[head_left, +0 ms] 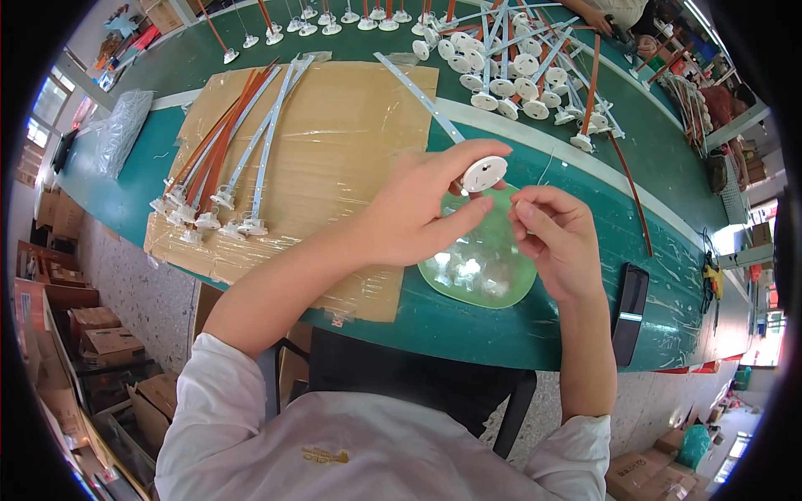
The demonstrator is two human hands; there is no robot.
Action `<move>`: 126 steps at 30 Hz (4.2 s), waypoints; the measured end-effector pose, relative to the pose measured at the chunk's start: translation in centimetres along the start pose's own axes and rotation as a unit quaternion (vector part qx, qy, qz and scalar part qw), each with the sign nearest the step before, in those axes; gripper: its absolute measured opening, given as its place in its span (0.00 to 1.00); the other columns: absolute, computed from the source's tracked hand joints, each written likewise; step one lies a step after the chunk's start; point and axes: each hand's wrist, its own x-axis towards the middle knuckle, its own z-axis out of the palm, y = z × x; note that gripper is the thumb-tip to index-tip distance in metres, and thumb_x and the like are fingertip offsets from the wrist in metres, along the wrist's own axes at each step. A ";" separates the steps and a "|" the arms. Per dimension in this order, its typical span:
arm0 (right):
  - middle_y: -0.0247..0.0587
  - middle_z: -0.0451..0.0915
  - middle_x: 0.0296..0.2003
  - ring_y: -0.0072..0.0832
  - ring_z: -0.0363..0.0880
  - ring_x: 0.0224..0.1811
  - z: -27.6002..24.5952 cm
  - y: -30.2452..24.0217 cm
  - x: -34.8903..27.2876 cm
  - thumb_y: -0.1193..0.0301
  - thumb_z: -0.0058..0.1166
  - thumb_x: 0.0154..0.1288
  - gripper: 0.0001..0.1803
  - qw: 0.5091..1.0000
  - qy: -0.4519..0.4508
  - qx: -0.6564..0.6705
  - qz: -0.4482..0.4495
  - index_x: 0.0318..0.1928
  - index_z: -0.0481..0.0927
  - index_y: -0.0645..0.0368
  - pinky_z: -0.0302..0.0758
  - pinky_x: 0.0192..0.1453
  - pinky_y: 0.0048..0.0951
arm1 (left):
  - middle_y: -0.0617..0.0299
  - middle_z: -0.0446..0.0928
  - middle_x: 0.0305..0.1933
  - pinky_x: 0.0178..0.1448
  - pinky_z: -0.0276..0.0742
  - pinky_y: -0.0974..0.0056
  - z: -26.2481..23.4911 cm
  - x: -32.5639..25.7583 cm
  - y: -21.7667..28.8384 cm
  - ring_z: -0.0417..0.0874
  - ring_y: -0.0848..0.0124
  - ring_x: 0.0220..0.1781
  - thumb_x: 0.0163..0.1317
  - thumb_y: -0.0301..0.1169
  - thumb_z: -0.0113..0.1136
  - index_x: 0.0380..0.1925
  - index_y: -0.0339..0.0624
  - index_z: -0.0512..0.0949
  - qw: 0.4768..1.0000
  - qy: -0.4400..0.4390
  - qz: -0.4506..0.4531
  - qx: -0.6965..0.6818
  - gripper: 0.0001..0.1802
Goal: Assembling LED light strips by inserting them into white plastic bases and organizing the components on a factory workbench.
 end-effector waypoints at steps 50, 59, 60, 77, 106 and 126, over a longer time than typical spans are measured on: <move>0.45 0.82 0.31 0.39 0.83 0.29 4.0 1.6 -0.2 0.84 0.62 0.56 0.09 0.689 0.167 -0.477 -0.519 0.38 0.81 0.64 0.79 0.31 0.32 | 0.43 0.72 0.68 0.70 0.71 0.58 2.0 -1.5 1.0 0.76 0.59 0.67 0.76 0.22 0.41 0.73 0.34 0.59 0.989 -0.040 -0.002 -0.142 0.27; 0.48 0.82 0.30 0.38 0.82 0.28 4.6 2.3 -0.2 0.86 0.62 0.56 0.09 0.724 0.188 -0.396 -0.532 0.38 0.79 0.68 0.79 0.32 0.30 | 0.44 0.68 0.70 0.73 0.68 0.53 3.0 -2.1 1.6 0.70 0.57 0.72 0.78 0.27 0.40 0.74 0.34 0.56 0.954 0.010 -0.027 -0.297 0.26; 0.48 0.82 0.30 0.37 0.82 0.28 4.6 2.3 -0.2 0.87 0.62 0.56 0.09 0.731 0.174 -0.386 -0.535 0.38 0.80 0.68 0.79 0.32 0.30 | 0.44 0.68 0.70 0.73 0.68 0.53 3.1 -2.1 1.7 0.70 0.57 0.72 0.78 0.27 0.40 0.74 0.34 0.56 0.957 -0.001 -0.046 -0.285 0.26; 0.46 0.83 0.30 0.36 0.84 0.29 4.2 2.2 0.4 0.88 0.58 0.56 0.09 0.731 0.180 -0.420 -0.507 0.38 0.81 0.67 0.81 0.35 0.29 | 0.46 0.74 0.66 0.68 0.73 0.59 2.3 -1.2 0.4 0.75 0.61 0.67 0.75 0.22 0.47 0.72 0.34 0.61 0.969 -0.005 0.035 -0.243 0.27; 0.43 0.80 0.27 0.44 0.81 0.31 1.5 0.7 1.4 0.78 0.61 0.56 0.08 0.721 -0.037 -0.670 -0.173 0.36 0.77 0.58 0.76 0.35 0.41 | 0.55 0.82 0.51 0.55 0.79 0.68 -1.2 0.4 -1.4 0.85 0.68 0.55 0.71 0.24 0.57 0.64 0.33 0.72 0.978 -0.012 -0.159 -0.133 0.22; 0.47 0.76 0.33 0.46 0.78 0.35 1.3 -0.1 1.3 0.82 0.56 0.60 0.08 0.763 -0.087 -0.615 -0.181 0.38 0.74 0.60 0.74 0.39 0.40 | 0.52 0.83 0.51 0.55 0.80 0.66 -1.0 0.3 -2.9 0.86 0.67 0.54 0.73 0.25 0.54 0.65 0.34 0.70 0.990 -0.035 -0.122 -0.061 0.22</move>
